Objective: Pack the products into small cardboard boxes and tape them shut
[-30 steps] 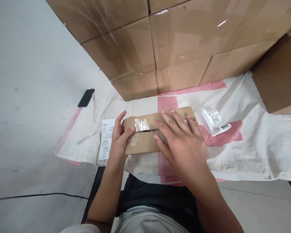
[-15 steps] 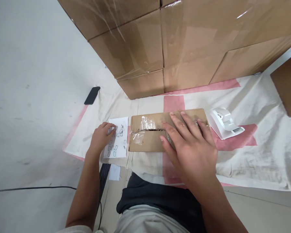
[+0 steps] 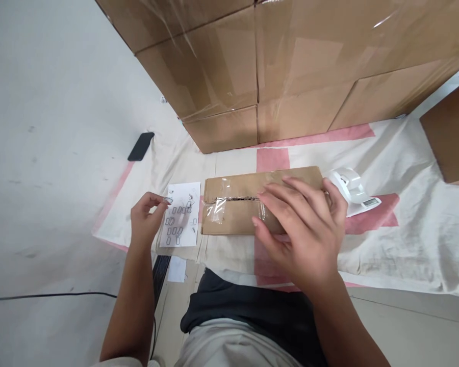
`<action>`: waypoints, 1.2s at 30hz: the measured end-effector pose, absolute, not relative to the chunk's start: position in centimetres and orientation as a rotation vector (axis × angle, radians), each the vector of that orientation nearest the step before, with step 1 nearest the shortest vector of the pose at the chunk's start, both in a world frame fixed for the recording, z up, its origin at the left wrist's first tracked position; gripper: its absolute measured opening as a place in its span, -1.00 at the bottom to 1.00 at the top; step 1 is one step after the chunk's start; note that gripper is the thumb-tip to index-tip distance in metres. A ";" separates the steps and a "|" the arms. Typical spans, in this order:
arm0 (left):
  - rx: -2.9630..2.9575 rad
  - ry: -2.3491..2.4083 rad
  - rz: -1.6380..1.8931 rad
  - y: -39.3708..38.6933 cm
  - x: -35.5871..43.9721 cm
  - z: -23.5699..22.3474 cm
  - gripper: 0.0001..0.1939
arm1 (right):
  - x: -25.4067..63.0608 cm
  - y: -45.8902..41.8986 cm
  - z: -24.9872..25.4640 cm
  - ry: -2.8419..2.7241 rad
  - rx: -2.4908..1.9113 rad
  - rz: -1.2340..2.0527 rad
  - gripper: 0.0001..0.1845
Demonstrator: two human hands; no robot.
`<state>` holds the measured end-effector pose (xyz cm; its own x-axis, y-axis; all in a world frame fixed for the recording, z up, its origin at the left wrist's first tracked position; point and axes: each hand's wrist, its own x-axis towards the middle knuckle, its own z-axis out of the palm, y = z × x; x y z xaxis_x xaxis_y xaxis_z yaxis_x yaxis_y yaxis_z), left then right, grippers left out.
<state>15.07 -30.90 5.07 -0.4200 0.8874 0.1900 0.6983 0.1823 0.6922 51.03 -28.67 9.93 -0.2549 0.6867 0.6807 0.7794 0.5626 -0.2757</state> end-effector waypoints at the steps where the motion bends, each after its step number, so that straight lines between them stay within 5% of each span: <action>1: 1.504 2.243 1.041 -30.9 15.1 5.3 -0.89 | 51.2 -28.7 9.8 -1.974 -1.134 -0.144 -0.73; 7: 1.319 2.360 0.536 -30.4 14.2 5.2 -0.77 | 51.3 -28.4 9.2 -1.856 -0.975 -0.145 -0.87; 17: 1.454 2.287 0.743 -29.5 13.2 3.6 -0.66 | 51.1 -28.3 9.1 -1.850 -0.951 -0.184 -0.87; 24: 1.694 2.572 0.078 -28.2 12.6 3.7 -0.77 | 51.1 -28.2 9.1 -1.860 -0.934 -0.226 -0.88; 27: 1.823 2.602 0.146 -28.7 12.3 4.4 -0.76 | 51.2 -28.2 9.1 -1.856 -0.932 -0.224 -0.87; 32: 2.204 1.810 0.305 -30.1 11.8 4.9 -0.73 | 51.2 -28.4 9.0 -1.847 -0.924 -0.182 -0.85; 36: 2.207 1.861 0.340 -30.0 11.7 3.7 -0.82 | 51.1 -28.4 9.1 -1.817 -0.927 -0.141 -0.85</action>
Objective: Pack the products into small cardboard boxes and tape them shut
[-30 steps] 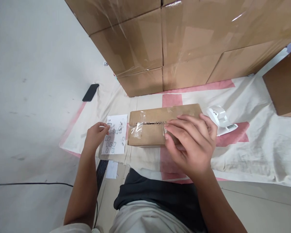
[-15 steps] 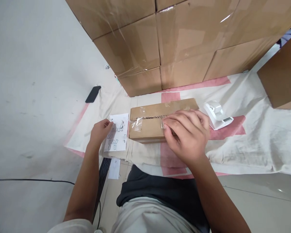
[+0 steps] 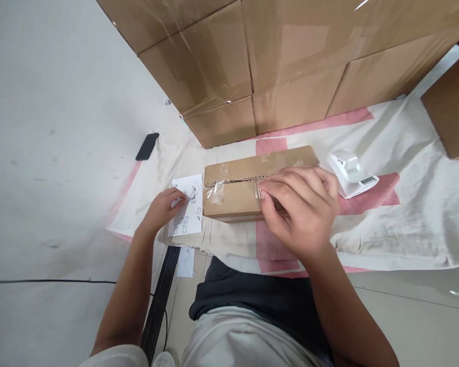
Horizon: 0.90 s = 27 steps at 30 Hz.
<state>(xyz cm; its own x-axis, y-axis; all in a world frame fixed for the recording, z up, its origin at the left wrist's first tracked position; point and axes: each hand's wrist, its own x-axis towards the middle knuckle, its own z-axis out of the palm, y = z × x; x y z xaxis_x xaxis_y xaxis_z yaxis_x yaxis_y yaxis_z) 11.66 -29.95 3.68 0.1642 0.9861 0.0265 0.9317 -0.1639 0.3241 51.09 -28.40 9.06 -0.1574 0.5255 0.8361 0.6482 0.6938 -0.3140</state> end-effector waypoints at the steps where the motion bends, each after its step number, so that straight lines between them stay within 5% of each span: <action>1: 2.169 1.921 0.440 -29.9 11.6 3.4 -0.82 | 51.1 -28.4 9.1 -1.812 -0.932 -0.137 -0.85; 5: 1.919 2.074 0.813 -29.8 11.6 3.3 -0.81 | 51.1 -28.6 9.2 -1.818 -0.946 -0.122 -0.88; 15: 1.595 2.016 1.027 -30.1 13.0 3.8 -0.82 | 51.0 -28.7 9.0 -1.795 -0.967 -0.100 -0.92; 22: 1.965 2.338 1.217 -30.6 13.0 2.5 -0.88 | 51.1 -29.1 8.8 -1.798 -0.929 -0.090 -0.91; 27: 2.190 2.148 0.524 -30.9 13.5 2.0 -0.91 | 50.9 -29.3 8.6 -1.794 -0.949 -0.104 -0.90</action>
